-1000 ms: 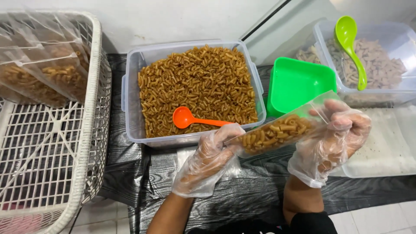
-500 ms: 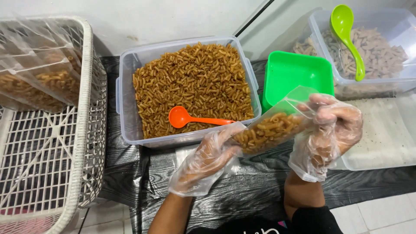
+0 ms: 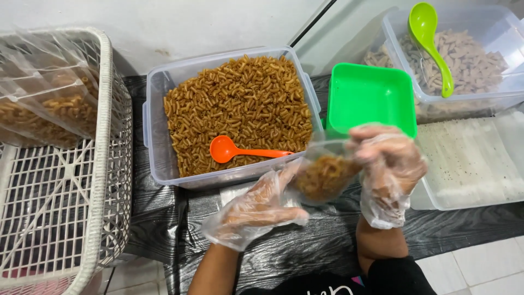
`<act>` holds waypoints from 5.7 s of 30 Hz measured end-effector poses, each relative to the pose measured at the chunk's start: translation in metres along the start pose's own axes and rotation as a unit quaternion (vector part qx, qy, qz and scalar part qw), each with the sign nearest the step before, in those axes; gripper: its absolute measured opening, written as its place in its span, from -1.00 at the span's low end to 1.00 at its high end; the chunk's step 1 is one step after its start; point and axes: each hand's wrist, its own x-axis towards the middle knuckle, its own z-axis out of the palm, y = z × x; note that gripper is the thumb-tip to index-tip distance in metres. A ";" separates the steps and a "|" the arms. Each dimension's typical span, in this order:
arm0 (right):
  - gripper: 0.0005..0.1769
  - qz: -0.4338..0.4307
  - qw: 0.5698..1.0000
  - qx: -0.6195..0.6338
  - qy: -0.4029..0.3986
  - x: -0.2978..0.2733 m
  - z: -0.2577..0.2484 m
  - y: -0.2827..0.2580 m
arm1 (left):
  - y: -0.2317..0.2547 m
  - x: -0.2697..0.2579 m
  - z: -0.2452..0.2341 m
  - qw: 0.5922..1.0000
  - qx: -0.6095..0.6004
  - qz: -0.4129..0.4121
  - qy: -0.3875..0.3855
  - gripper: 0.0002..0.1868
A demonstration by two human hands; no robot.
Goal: Manually portioning small snacks from a large container into individual plastic bags using a spoon.
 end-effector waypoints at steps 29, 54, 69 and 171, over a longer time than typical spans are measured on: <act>-0.68 0.103 0.991 -0.034 -0.080 0.042 -0.018 -0.050 | 0.068 0.063 -0.013 0.974 0.021 0.209 0.084 -0.35; -0.30 0.117 0.984 -0.132 -0.038 0.089 -0.065 0.059 | 0.020 0.210 -0.044 0.937 0.215 0.230 0.148 -0.38; -0.39 0.102 0.988 -0.116 -0.024 0.078 -0.082 0.049 | 0.032 0.189 -0.039 0.957 0.181 0.171 0.148 -0.16; -0.73 -0.184 0.836 -0.446 -0.261 0.113 -0.029 -0.069 | 0.001 -0.025 -0.101 0.766 0.543 -0.078 0.336 -0.26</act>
